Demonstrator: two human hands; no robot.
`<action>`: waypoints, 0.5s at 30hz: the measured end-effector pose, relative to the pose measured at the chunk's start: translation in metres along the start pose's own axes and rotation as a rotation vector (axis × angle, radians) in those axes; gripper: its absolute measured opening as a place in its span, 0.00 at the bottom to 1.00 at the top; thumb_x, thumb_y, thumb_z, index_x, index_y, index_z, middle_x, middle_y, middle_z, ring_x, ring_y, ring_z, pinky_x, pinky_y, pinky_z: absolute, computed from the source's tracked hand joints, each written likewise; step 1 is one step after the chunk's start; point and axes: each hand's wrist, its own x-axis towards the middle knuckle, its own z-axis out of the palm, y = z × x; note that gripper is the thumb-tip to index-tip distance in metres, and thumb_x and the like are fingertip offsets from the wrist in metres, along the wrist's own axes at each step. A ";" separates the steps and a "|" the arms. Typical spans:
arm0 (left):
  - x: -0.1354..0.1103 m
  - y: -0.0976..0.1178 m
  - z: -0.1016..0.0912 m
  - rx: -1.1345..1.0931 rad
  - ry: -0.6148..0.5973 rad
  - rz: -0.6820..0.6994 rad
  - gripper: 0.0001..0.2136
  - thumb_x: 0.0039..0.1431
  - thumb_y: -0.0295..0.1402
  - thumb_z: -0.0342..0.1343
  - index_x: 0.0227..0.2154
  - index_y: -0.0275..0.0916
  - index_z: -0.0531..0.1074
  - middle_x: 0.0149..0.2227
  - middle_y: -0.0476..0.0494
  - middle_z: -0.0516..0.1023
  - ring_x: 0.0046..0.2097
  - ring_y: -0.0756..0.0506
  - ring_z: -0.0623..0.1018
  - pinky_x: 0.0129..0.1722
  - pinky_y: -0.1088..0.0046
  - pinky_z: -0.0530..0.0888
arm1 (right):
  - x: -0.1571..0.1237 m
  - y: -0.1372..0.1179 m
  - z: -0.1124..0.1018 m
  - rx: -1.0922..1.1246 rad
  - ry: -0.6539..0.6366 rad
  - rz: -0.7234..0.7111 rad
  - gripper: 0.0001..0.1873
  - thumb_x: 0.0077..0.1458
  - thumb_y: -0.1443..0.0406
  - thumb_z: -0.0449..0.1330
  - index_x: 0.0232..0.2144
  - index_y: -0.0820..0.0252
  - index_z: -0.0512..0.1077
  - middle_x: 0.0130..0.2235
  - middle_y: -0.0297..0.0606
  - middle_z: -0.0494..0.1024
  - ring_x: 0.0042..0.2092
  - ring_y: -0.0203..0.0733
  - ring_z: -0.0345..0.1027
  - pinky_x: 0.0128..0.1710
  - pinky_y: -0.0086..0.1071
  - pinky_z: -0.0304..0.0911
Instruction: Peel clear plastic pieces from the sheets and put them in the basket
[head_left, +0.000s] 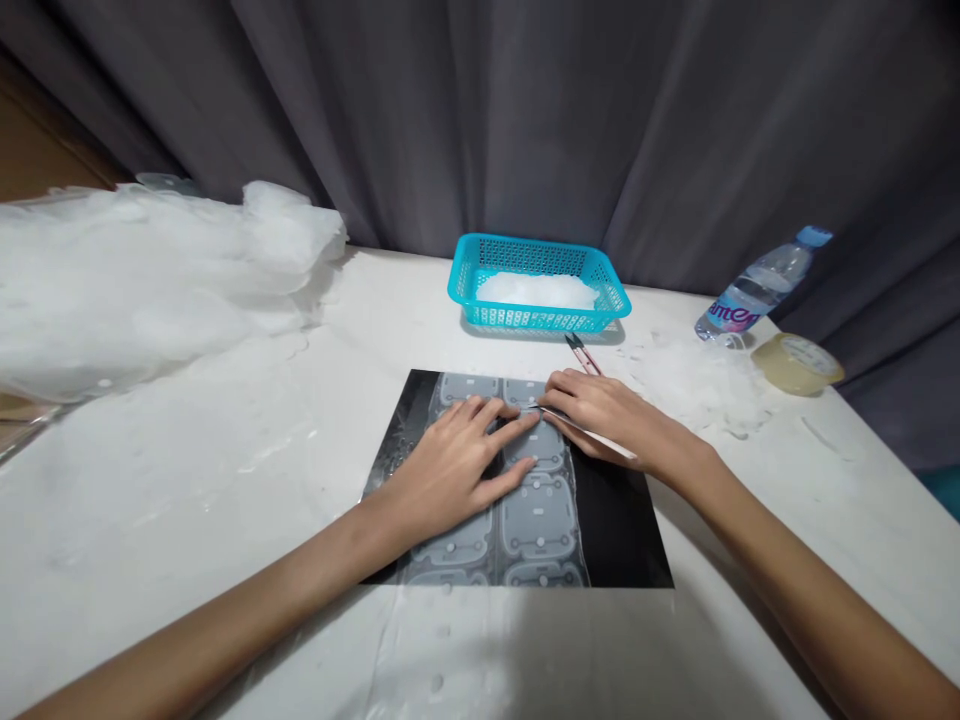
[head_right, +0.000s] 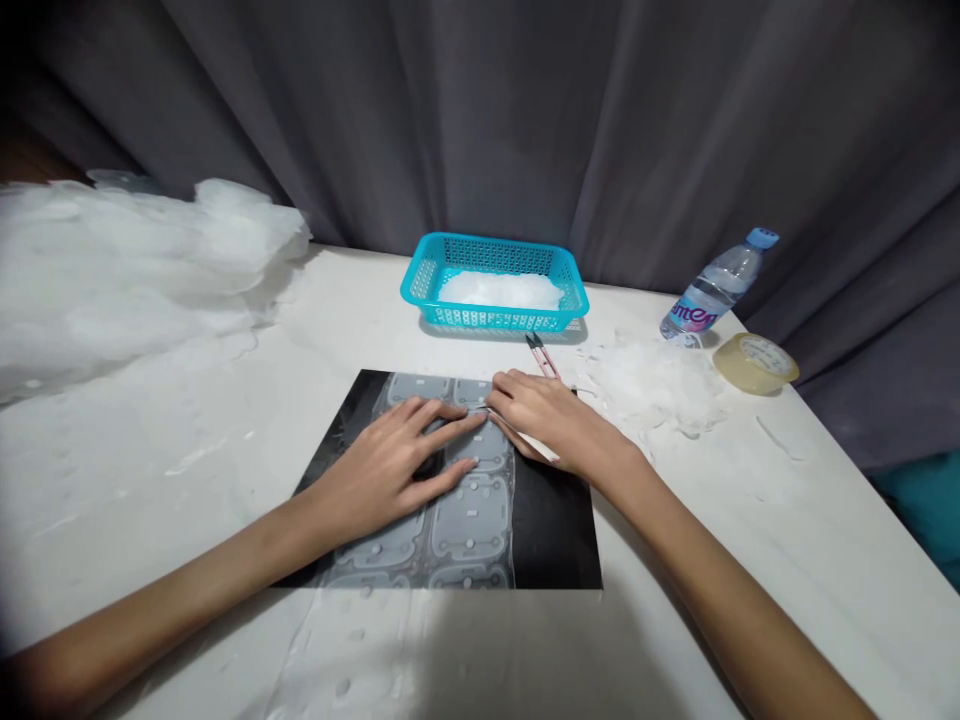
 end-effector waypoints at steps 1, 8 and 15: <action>0.000 0.000 0.000 -0.001 0.001 0.002 0.23 0.73 0.45 0.50 0.65 0.42 0.68 0.53 0.37 0.74 0.55 0.35 0.74 0.55 0.50 0.73 | 0.000 0.001 0.000 0.019 0.004 -0.005 0.10 0.72 0.66 0.51 0.44 0.60 0.72 0.46 0.46 0.76 0.47 0.50 0.72 0.49 0.44 0.67; 0.002 0.000 -0.001 -0.026 0.013 0.010 0.21 0.73 0.44 0.51 0.62 0.40 0.71 0.52 0.36 0.74 0.54 0.34 0.73 0.54 0.49 0.74 | 0.000 0.009 0.002 0.151 0.055 -0.010 0.10 0.72 0.66 0.51 0.46 0.58 0.73 0.47 0.45 0.77 0.48 0.48 0.72 0.49 0.42 0.67; 0.003 0.001 0.000 -0.016 0.005 0.006 0.22 0.72 0.43 0.51 0.63 0.39 0.70 0.52 0.35 0.73 0.53 0.33 0.72 0.55 0.49 0.73 | 0.002 0.009 -0.002 0.149 0.048 0.003 0.10 0.72 0.66 0.52 0.45 0.59 0.74 0.48 0.46 0.78 0.49 0.49 0.73 0.50 0.42 0.66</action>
